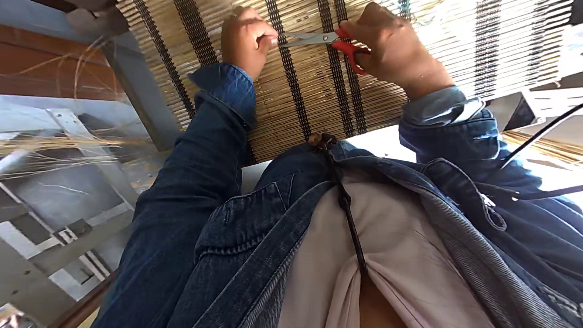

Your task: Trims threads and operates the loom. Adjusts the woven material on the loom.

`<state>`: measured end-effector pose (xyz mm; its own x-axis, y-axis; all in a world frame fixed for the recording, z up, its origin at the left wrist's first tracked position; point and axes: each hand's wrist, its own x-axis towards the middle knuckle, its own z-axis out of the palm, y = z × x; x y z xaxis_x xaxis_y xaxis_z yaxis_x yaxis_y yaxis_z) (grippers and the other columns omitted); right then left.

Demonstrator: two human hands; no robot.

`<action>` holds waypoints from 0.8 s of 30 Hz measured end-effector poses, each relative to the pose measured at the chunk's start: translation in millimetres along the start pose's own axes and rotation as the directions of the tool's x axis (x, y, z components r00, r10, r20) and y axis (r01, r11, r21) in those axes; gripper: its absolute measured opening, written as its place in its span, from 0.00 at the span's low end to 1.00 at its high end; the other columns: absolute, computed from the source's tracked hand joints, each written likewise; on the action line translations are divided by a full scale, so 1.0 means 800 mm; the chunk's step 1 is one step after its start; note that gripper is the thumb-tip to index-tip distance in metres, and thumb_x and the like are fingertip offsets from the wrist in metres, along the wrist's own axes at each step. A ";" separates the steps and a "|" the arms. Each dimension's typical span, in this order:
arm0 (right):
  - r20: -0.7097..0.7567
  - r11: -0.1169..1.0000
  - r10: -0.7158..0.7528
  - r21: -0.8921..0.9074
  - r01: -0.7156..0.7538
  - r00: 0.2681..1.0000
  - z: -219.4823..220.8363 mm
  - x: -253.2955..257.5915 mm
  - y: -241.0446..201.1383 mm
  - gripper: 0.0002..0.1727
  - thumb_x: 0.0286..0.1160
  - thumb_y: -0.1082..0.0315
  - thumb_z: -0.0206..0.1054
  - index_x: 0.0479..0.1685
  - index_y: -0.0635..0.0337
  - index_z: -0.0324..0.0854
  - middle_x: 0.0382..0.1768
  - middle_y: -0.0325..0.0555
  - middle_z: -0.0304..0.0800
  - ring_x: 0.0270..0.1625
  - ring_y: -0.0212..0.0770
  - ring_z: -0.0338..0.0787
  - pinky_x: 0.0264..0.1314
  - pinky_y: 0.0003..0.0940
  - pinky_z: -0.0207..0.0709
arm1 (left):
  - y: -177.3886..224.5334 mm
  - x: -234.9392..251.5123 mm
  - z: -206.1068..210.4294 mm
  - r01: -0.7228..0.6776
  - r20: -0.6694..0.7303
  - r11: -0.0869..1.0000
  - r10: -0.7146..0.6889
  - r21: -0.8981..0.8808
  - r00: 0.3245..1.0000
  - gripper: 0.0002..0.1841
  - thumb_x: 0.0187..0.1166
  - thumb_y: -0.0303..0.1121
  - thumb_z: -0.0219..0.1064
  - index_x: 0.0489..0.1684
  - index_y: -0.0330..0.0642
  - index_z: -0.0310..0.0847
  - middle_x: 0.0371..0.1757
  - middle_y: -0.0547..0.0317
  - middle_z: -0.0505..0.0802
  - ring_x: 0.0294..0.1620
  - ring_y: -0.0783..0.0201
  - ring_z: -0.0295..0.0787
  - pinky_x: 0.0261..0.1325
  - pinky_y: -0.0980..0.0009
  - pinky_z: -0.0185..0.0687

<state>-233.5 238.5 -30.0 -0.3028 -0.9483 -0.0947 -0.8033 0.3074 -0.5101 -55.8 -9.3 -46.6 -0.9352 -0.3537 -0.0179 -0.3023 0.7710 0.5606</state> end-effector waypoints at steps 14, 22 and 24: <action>0.007 0.998 0.026 -0.049 -0.025 1.000 0.007 0.016 -0.026 0.23 0.81 0.73 0.59 0.76 0.60 0.81 0.61 0.68 0.84 0.61 0.68 0.87 0.63 0.64 0.78 | -0.013 0.002 -0.009 0.039 -0.001 0.999 -0.039 -0.031 0.999 0.17 0.87 0.31 0.55 0.57 0.27 0.85 0.59 0.35 0.90 0.63 0.50 0.87 0.73 0.61 0.76; -0.074 0.998 -0.057 0.003 0.057 0.996 0.009 0.002 -0.019 0.21 0.83 0.73 0.58 0.71 0.59 0.85 0.53 0.66 0.88 0.51 0.66 0.90 0.53 0.63 0.80 | -0.019 0.004 -0.008 0.041 -0.059 0.994 -0.047 -0.100 0.997 0.16 0.85 0.32 0.57 0.55 0.29 0.87 0.56 0.39 0.91 0.58 0.59 0.88 0.67 0.69 0.78; -0.113 1.000 -0.001 0.029 0.004 0.994 0.005 -0.011 -0.010 0.22 0.83 0.72 0.58 0.74 0.58 0.83 0.53 0.66 0.87 0.51 0.65 0.90 0.54 0.63 0.80 | -0.021 0.003 -0.007 0.039 -0.066 0.993 -0.047 -0.115 0.997 0.16 0.86 0.32 0.57 0.55 0.29 0.86 0.56 0.39 0.91 0.58 0.60 0.88 0.66 0.70 0.78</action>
<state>-222.5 244.0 -28.9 -0.3578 -0.9338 0.0030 -0.7894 0.3008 -0.5351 -51.6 -25.9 -51.3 -0.9058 -0.4237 0.0108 -0.3152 0.6905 0.6511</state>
